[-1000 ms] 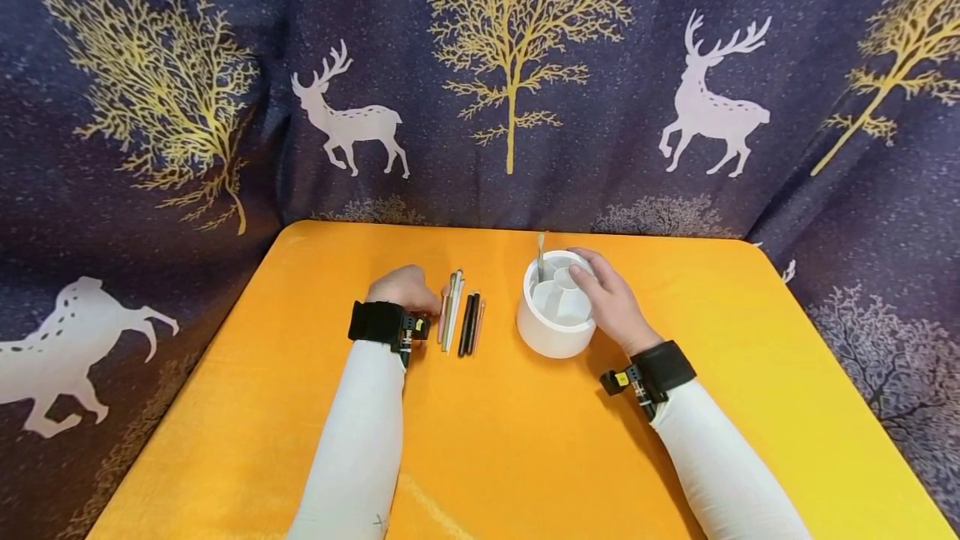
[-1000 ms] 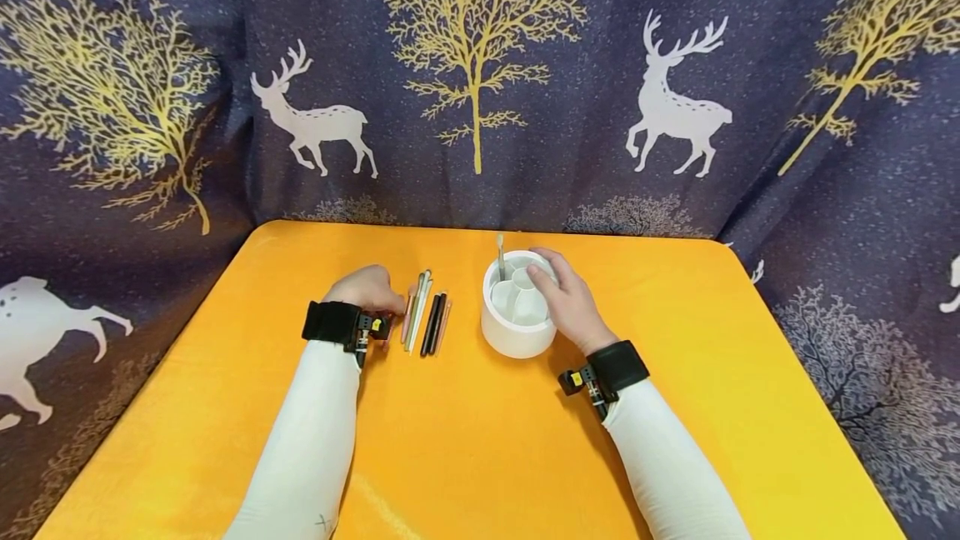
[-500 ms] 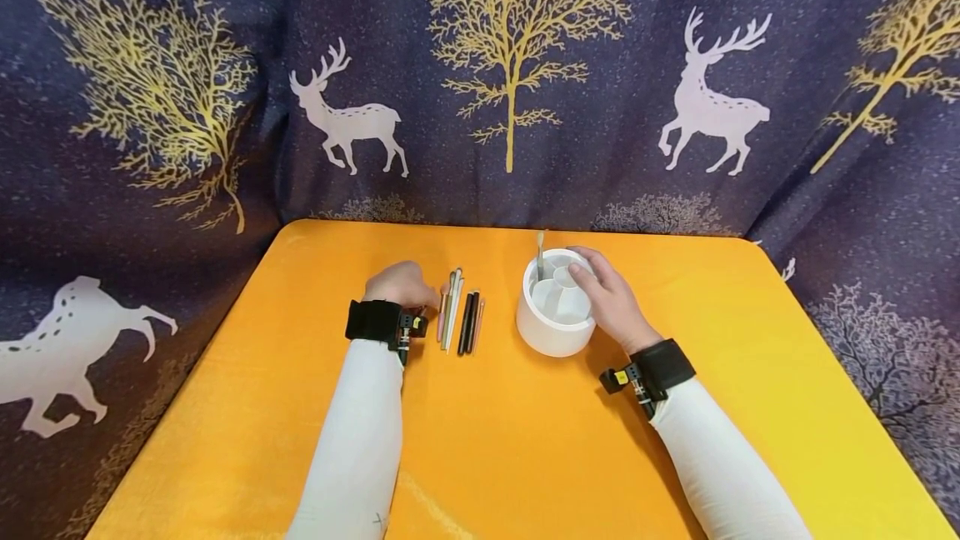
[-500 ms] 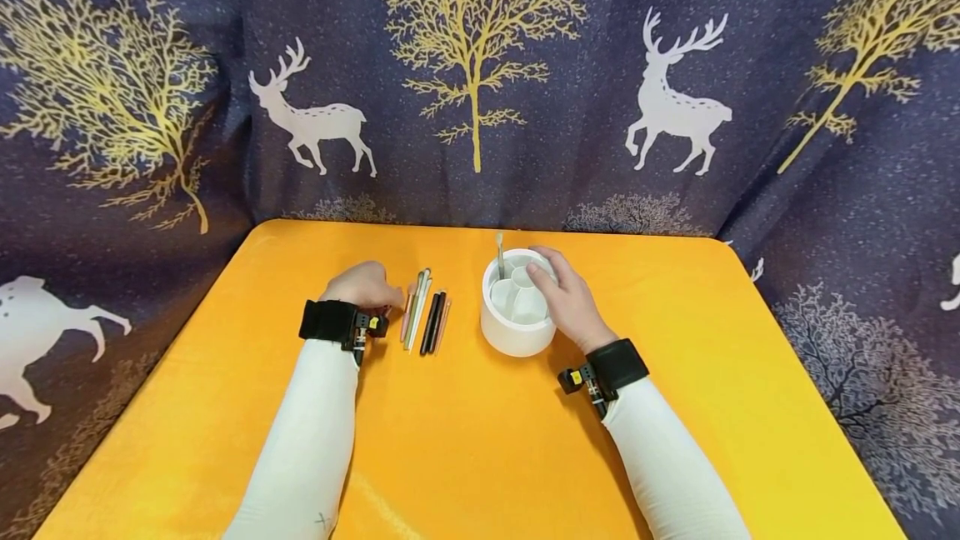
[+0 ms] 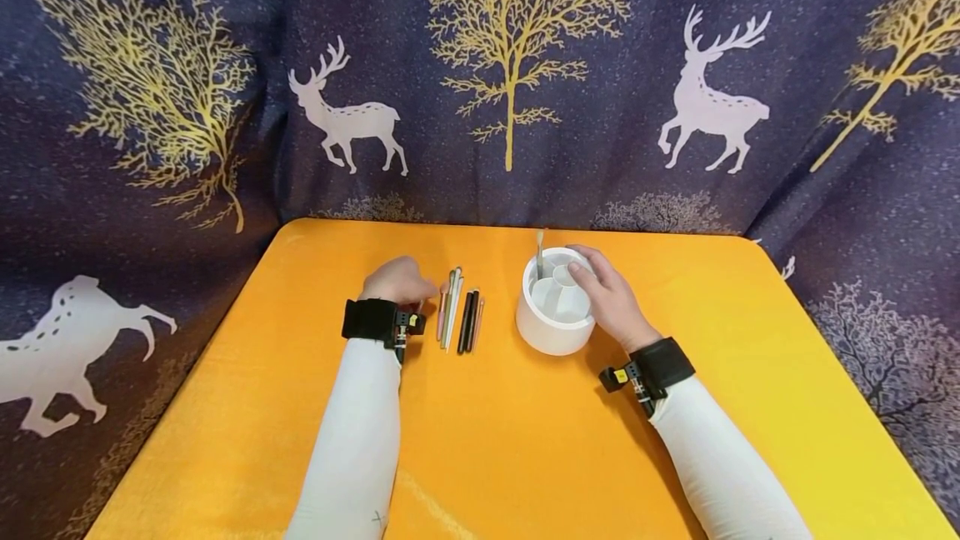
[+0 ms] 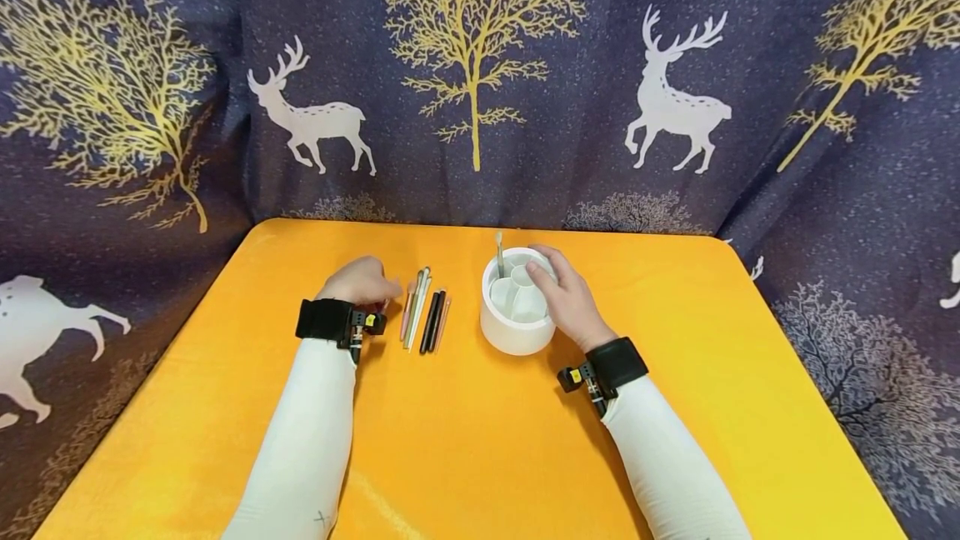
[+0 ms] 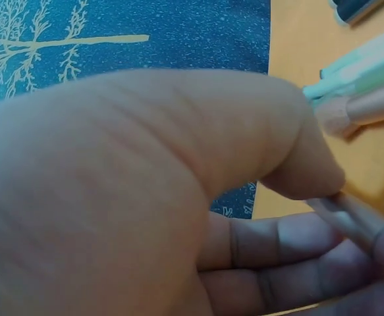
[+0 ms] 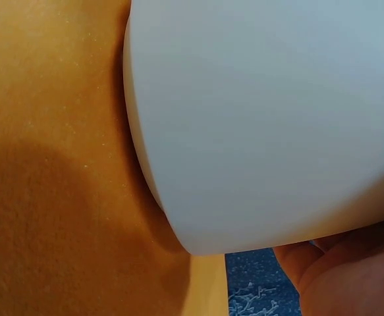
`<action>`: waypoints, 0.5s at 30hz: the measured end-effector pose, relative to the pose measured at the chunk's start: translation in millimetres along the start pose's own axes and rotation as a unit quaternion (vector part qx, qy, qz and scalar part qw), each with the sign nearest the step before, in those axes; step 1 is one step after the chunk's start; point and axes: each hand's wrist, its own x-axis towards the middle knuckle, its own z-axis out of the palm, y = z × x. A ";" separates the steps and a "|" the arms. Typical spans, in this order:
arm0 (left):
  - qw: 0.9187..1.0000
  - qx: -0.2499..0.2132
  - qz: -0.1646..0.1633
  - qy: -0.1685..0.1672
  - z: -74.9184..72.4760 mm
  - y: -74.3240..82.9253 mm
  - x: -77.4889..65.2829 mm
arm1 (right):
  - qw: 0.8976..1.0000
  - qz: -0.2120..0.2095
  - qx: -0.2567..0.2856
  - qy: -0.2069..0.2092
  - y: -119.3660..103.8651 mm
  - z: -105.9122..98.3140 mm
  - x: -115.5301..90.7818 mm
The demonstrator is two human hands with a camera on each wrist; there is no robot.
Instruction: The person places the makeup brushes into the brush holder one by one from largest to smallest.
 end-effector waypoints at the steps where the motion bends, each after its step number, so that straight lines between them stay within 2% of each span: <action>1: 1.000 -0.002 0.002 0.002 -0.3 0.0 0.0 | 1.000 -0.001 -0.001 0.001 -0.1 0.0 0.3; 4: 1.000 -0.016 0.011 0.007 -0.8 0.3 -0.1 | 1.000 -0.003 -0.004 0.001 -0.1 0.0 1.0; 8: 0.998 -0.050 0.038 0.018 -0.9 0.3 0.6 | 1.000 -0.006 0.000 0.001 0.0 0.2 0.5; 11: 0.995 -0.073 0.056 0.043 -0.5 0.5 2.9 | 1.000 -0.007 0.003 0.001 0.0 0.4 0.1; 15: 0.989 -0.081 0.076 0.099 0.6 3.0 5.8 | 1.000 -0.006 0.001 0.000 -0.1 0.5 0.0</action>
